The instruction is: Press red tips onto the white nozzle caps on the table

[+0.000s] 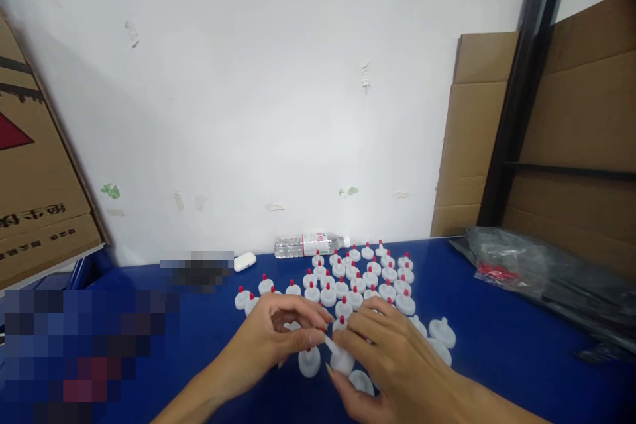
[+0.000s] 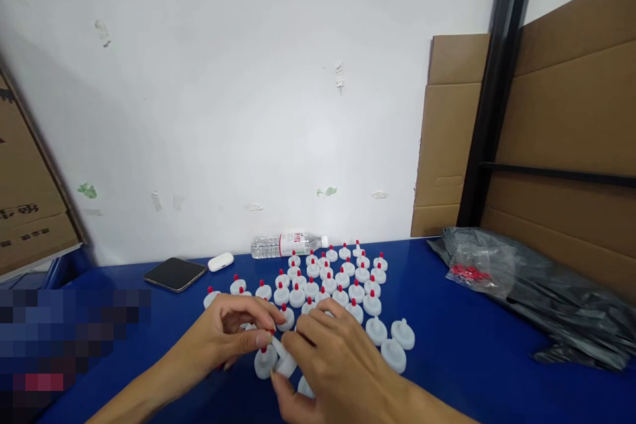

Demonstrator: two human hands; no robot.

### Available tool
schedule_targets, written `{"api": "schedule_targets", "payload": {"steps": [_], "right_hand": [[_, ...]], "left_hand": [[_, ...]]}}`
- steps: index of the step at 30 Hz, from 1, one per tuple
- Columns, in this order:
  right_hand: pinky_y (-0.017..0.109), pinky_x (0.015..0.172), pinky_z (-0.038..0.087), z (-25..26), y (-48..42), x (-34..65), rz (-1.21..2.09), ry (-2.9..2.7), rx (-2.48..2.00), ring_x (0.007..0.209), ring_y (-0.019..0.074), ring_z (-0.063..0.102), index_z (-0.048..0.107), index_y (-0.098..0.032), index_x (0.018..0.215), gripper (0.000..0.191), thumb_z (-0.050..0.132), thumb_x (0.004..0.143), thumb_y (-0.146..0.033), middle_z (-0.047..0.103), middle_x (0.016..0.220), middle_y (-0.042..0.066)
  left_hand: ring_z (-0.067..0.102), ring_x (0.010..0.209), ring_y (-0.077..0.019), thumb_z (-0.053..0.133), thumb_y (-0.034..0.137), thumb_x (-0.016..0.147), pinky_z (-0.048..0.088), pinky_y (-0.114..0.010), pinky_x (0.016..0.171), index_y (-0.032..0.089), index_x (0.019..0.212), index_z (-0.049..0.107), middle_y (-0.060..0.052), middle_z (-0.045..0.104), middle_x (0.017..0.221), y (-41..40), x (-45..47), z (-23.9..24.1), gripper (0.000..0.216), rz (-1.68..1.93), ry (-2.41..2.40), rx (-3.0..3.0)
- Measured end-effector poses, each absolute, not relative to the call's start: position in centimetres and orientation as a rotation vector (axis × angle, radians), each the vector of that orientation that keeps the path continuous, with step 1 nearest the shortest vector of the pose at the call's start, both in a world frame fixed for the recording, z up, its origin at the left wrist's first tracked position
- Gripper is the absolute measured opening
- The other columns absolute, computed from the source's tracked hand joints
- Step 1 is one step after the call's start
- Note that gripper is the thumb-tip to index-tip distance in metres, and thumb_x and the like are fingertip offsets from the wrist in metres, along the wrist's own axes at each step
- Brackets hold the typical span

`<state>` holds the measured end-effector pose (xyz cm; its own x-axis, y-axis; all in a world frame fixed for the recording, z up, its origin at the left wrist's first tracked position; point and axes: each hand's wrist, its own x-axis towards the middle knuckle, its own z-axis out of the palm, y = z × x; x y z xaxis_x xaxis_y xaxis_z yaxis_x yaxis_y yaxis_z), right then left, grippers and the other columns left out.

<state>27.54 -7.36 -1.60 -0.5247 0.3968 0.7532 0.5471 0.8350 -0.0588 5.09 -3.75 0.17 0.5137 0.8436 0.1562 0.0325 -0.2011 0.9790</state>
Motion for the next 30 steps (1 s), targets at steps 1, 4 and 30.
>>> {"api": "schedule_targets", "payload": {"steps": [1,4,30], "right_hand": [[0.032,0.074,0.041,-1.5,-7.4,27.6,-0.247,-2.181,-0.672,0.069,0.0174,0.058,0.066,-0.020,0.090,0.006,0.060,0.090,-0.022,0.066,0.077,0.001],[0.032,0.071,0.039,-1.2,-7.4,27.7,-0.271,-2.188,-0.669,0.068,0.0173,0.056,0.066,-0.020,0.089,0.007,0.059,0.090,-0.022,0.064,0.075,0.001],[0.034,0.069,0.041,-1.4,-6.8,27.8,-0.559,-2.344,-0.634,0.071,0.0189,0.056,0.061,-0.020,0.090,0.010,0.063,0.092,-0.029,0.062,0.080,0.000]], "left_hand": [[0.068,0.086,-0.0194,0.091,0.041,0.075,0.050,-0.022,0.063,0.017,0.084,0.082,-0.009,0.078,0.103,-3.7,5.1,0.1,0.027,0.874,0.774,1.612],[0.058,0.059,-0.0111,0.092,0.049,0.071,0.036,-0.018,0.043,0.015,0.085,0.080,-0.005,0.073,0.083,-3.7,5.3,-0.4,0.039,0.835,0.823,1.586],[0.053,0.065,-0.0130,0.061,0.050,0.101,0.038,-0.024,0.061,0.020,0.084,0.060,0.003,0.062,0.071,-4.9,5.7,-0.2,0.035,0.693,0.941,2.033]]}}
